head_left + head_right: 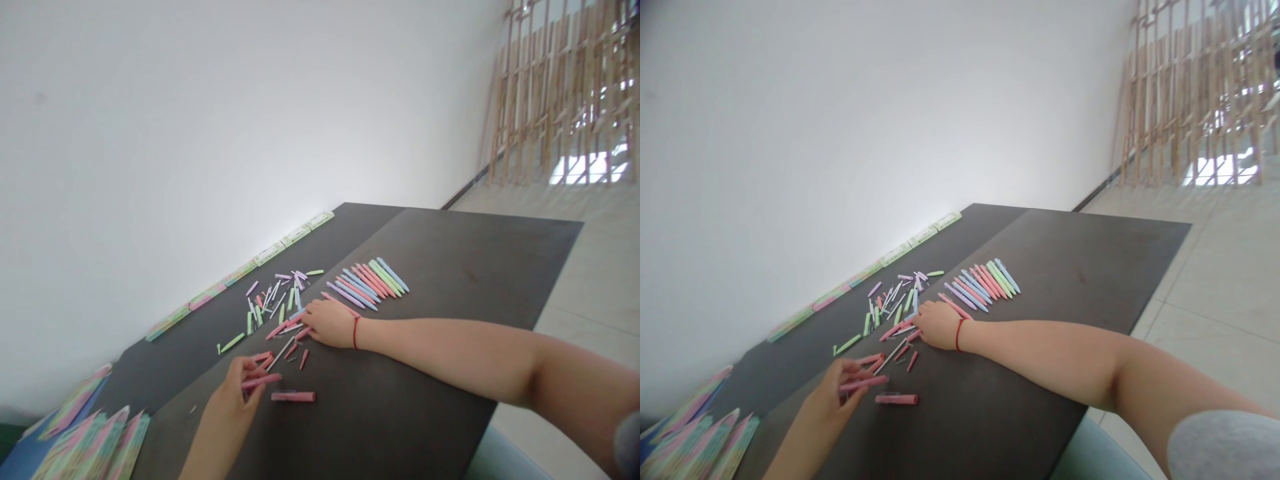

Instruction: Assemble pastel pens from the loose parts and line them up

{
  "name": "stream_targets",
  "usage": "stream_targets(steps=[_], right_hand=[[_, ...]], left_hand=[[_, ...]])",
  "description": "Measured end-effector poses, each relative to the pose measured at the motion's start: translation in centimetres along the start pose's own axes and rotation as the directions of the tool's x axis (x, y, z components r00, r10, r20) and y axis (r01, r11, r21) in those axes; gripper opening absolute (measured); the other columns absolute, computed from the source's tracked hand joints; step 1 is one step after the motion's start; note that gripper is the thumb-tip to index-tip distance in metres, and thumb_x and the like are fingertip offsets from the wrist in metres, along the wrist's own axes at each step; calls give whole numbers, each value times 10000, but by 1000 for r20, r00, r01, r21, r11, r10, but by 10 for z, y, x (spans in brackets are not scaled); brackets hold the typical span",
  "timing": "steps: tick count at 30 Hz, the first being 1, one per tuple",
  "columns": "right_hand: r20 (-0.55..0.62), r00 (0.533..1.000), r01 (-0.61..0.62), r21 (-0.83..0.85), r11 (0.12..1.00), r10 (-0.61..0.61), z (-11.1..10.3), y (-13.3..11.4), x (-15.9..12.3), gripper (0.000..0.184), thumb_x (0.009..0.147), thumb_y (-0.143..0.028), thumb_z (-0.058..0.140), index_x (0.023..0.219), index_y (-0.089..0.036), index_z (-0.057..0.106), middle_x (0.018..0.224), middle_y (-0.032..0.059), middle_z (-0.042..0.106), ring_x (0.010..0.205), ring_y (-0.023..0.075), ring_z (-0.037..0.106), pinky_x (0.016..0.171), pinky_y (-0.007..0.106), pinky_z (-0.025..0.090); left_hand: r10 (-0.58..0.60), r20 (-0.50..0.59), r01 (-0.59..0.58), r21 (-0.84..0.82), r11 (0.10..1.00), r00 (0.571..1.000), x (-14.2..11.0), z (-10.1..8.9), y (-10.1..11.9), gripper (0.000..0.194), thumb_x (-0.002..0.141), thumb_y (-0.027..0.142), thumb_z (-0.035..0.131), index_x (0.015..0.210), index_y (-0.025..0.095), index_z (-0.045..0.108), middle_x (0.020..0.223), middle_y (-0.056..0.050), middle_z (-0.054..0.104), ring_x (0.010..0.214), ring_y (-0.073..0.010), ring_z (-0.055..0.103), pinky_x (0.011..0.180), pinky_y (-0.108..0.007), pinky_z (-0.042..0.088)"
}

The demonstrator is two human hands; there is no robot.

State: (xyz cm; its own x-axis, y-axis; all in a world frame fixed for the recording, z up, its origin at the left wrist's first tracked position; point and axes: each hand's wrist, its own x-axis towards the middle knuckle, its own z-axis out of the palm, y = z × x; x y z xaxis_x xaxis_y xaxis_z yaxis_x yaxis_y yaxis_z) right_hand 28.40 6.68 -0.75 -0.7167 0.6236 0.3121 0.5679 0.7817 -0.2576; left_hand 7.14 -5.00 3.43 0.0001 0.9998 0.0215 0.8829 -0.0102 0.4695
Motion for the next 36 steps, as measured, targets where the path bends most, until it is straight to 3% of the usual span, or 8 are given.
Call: stream_targets(steps=[4,9,12,15,20,24,29,36], right_hand=[[-103,981,158,-88,983,-167,-2,-22,-6,258,865,-330,500,962,-121,616,992,125,599,962,250,523,783,356,413],[-22,935,355,14,935,-355,8,-50,-20,420,828,-552,488,901,-159,615,926,75,624,835,209,570,670,308,438],[15,944,329,32,944,-329,13,-50,-22,440,805,-561,513,895,-141,609,947,92,628,852,218,580,665,310,442],[29,959,279,48,959,-281,13,-43,-19,428,808,-538,516,909,-131,604,945,98,632,858,227,590,688,317,445],[28,976,213,68,975,-215,7,-38,-19,318,824,-446,540,902,-144,602,912,81,641,865,224,598,720,313,442],[13,978,206,31,978,-206,10,-33,-17,255,833,-313,557,1023,-147,586,1006,93,619,917,210,586,745,305,443],[93,949,309,-97,946,-300,14,-25,-10,203,862,-251,521,1000,-128,606,972,107,601,876,203,585,700,301,452],[90,950,309,-151,939,-298,12,-25,-9,181,877,-236,493,941,-113,609,947,115,594,861,215,581,694,317,452]], left_hand=[[-4,-146,16,78,997,989,-3,0,7,104,802,322,450,872,262,402,961,-53,697,883,-228,677,710,-328,499],[-8,-288,67,195,979,958,-4,-11,3,97,787,301,433,865,243,439,796,-34,651,716,-225,654,642,-330,483],[-63,-300,90,78,993,952,-3,-14,-5,234,763,362,495,954,234,450,870,-45,671,769,-231,658,684,-348,492],[-119,-240,79,-170,982,963,-2,-9,-13,360,713,438,566,977,224,446,889,-51,689,823,-240,662,732,-364,496],[-164,-202,65,-425,903,965,-3,2,-14,414,714,498,593,977,191,504,773,-24,677,691,-195,638,594,-282,473],[-142,-210,26,-475,879,967,-6,8,-8,354,715,473,618,911,180,578,779,-22,673,579,-144,581,540,-249,458],[10,-182,-104,-514,852,983,-7,21,-4,215,733,363,618,851,184,598,1097,-95,647,958,-220,618,797,-311,487],[5,-199,-74,-341,937,980,-36,22,-11,170,730,364,621,772,201,596,710,16,599,678,-156,590,658,-241,479]])
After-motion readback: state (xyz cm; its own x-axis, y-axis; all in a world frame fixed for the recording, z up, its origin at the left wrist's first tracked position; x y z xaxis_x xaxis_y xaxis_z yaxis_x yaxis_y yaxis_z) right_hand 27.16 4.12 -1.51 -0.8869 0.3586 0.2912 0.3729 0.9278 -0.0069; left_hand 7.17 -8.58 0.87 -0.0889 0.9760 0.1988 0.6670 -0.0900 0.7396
